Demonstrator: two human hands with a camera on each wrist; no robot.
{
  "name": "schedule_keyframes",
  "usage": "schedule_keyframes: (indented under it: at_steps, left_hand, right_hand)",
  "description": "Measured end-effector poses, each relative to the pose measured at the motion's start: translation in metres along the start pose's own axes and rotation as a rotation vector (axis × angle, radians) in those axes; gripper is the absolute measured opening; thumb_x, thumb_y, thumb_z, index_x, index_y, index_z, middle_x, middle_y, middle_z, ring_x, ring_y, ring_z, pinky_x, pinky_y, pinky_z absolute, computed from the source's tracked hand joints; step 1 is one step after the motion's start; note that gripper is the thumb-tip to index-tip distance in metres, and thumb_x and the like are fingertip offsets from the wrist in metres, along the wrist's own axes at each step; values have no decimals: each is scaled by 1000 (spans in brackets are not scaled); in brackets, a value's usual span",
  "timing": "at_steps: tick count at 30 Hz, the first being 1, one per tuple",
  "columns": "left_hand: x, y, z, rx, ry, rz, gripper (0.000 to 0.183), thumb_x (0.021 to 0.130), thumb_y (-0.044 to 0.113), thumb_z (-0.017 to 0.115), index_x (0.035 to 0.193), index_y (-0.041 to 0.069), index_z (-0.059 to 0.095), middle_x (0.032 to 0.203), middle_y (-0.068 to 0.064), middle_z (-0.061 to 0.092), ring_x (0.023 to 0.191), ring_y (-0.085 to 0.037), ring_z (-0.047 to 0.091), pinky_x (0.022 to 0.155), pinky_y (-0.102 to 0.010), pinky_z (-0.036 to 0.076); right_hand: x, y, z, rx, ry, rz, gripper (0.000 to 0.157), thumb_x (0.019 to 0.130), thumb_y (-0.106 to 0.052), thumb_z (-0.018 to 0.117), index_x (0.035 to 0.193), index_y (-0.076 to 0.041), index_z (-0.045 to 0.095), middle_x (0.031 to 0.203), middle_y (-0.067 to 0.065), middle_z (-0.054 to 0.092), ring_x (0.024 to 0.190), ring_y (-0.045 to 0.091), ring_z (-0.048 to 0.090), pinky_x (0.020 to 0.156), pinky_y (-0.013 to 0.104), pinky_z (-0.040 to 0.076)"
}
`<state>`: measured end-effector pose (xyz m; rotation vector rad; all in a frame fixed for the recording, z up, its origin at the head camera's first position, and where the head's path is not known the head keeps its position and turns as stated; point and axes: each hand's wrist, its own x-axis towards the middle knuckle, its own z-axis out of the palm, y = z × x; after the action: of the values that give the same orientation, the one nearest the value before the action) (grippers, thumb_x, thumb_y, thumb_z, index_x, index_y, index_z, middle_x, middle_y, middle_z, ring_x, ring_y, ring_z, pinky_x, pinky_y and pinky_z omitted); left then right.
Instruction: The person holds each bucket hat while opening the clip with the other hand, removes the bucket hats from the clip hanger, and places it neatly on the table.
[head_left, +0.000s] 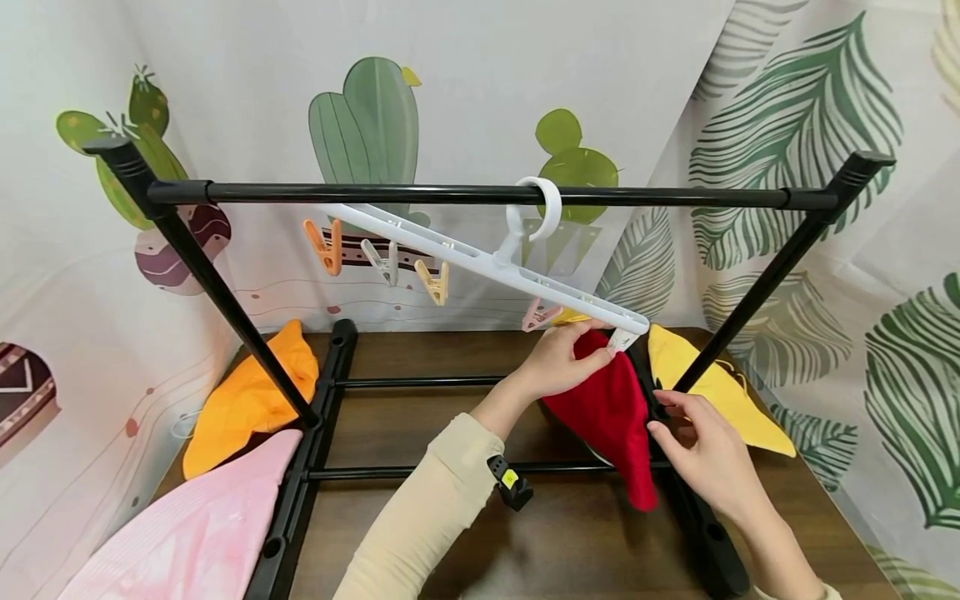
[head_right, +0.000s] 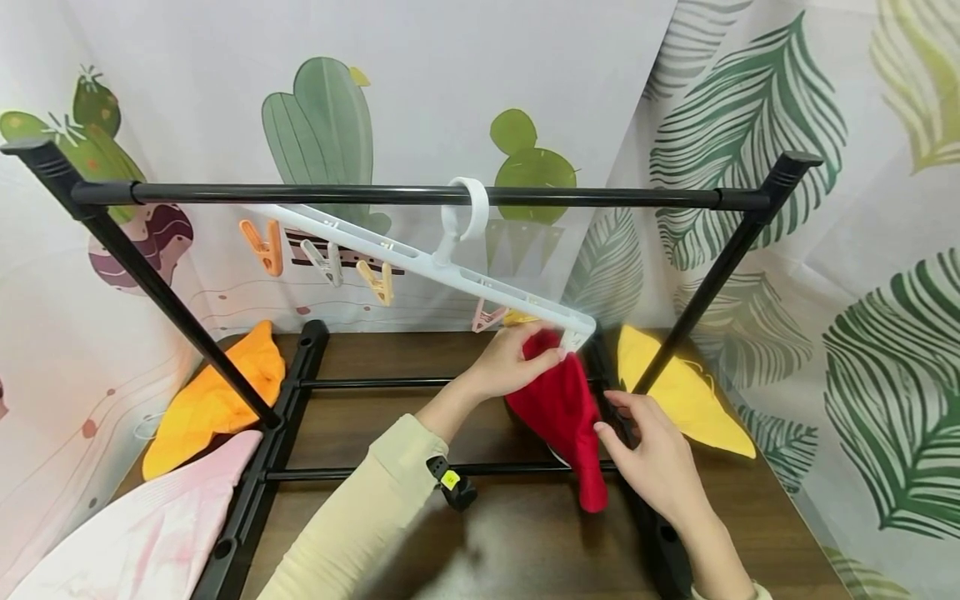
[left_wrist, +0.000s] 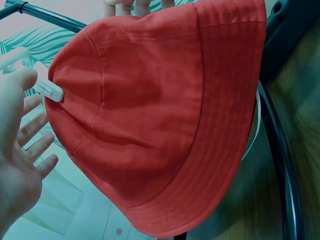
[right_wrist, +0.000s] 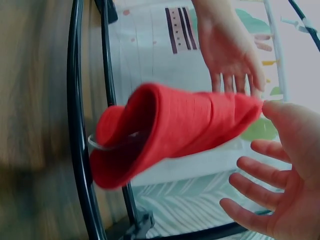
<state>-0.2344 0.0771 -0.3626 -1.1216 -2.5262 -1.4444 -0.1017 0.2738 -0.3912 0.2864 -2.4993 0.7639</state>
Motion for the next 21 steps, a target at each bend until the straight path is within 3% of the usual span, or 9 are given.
schedule_keyframes:
  at_steps: [6, 10, 17, 21]
  left_hand:
    - [1, 3, 0, -2, -4, 29, 40, 90, 31, 57, 126, 14, 54, 124, 2, 57, 116, -9, 48, 94, -19, 39]
    - [2, 4, 1, -12, 2, 52, 41, 90, 30, 57, 127, 13, 53, 122, 2, 57, 113, -9, 49, 90, -18, 41]
    - [3, 1, 3, -17, 29, 78, 39, 90, 30, 56, 126, 14, 54, 123, 3, 56, 116, -7, 46, 93, -21, 40]
    - [3, 2, 3, -19, 37, 84, 40, 91, 30, 55, 127, 13, 53, 124, 2, 56, 116, -6, 45, 94, -22, 40]
  right_hand:
    - [1, -10, 7, 9, -6, 49, 50, 75, -18, 76, 120, -8, 56, 107, 7, 58, 92, 19, 56, 71, 1, 38]
    - [1, -14, 13, -16, 9, 50, 56, 73, -18, 78, 122, -8, 54, 109, 7, 57, 93, 20, 56, 68, 6, 41]
    - [-2, -17, 27, -86, 29, 44, 65, 68, -22, 80, 123, -4, 51, 104, 9, 57, 91, 24, 56, 63, 41, 49]
    - [-4, -16, 32, -102, 23, 53, 65, 68, -23, 79, 122, -2, 49, 101, 10, 56, 88, 25, 55, 62, 46, 48]
